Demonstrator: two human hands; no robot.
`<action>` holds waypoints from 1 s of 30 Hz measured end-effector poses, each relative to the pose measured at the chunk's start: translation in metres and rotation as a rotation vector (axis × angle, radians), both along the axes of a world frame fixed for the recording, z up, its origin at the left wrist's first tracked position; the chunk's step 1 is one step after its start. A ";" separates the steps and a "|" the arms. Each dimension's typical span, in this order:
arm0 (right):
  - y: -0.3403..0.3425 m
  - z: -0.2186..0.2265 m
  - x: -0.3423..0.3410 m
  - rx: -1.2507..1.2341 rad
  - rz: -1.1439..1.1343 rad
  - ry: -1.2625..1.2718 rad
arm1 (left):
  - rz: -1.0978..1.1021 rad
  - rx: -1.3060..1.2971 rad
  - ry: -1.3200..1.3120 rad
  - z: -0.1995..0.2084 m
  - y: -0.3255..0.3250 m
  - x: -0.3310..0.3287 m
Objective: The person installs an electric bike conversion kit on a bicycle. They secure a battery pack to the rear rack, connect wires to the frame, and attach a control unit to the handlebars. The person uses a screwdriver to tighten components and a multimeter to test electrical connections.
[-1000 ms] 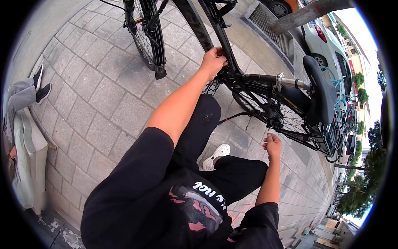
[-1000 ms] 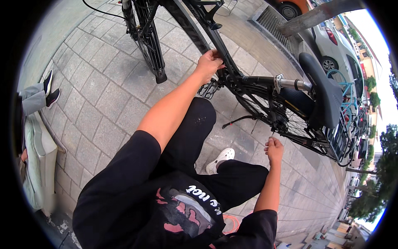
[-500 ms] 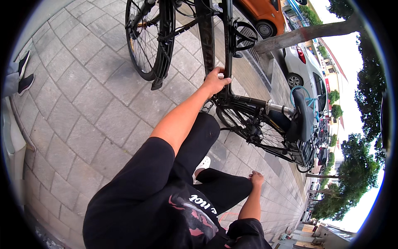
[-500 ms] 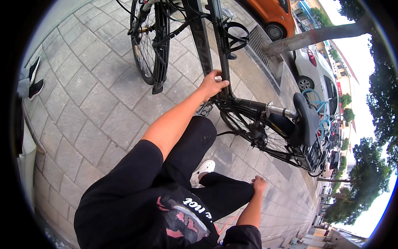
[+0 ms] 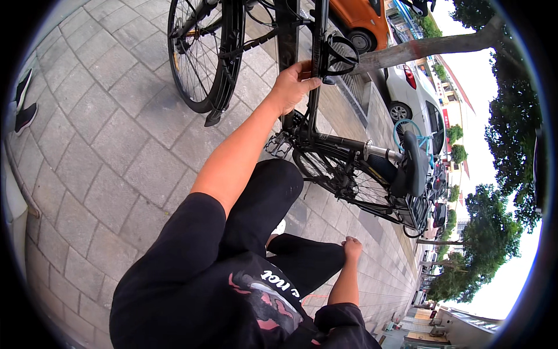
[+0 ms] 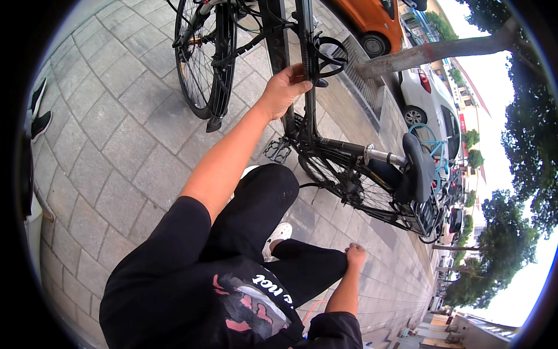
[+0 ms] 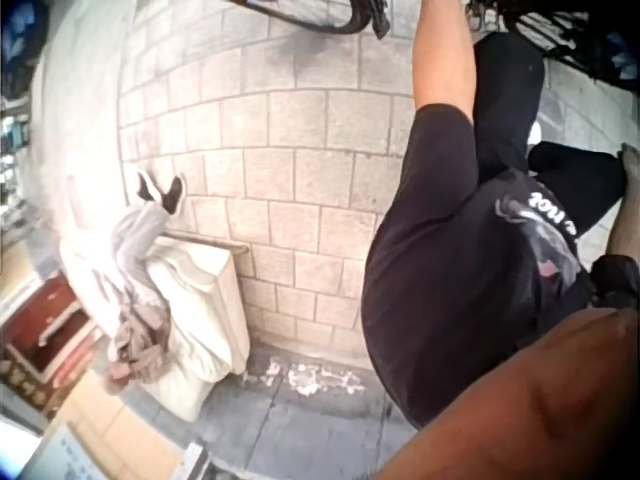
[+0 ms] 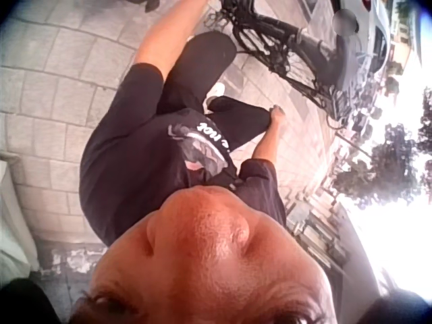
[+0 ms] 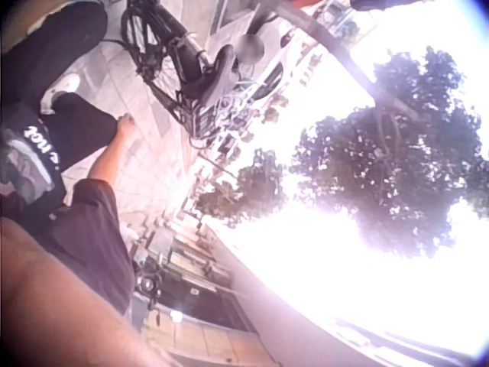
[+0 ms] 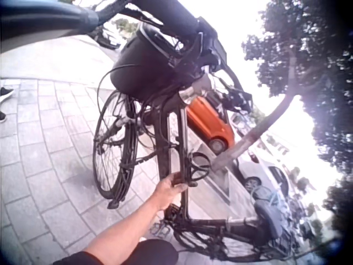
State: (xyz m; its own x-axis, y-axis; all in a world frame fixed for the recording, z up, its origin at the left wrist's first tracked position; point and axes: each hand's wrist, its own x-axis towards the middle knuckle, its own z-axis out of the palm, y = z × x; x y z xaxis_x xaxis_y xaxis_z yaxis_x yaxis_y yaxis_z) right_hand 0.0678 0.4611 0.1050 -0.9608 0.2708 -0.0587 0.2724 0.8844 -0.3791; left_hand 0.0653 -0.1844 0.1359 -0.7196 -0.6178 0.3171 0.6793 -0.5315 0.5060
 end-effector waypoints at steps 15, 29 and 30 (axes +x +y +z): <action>-0.012 -0.012 -0.011 0.067 0.055 0.029 | 0.113 -0.027 -0.166 -0.002 0.004 0.000; -0.014 -0.035 -0.018 -0.147 0.145 -0.135 | -0.100 -0.318 -0.706 0.014 0.173 -0.023; -0.021 -0.032 -0.019 -0.176 0.155 -0.143 | -0.085 -0.492 -0.738 -0.006 0.177 -0.040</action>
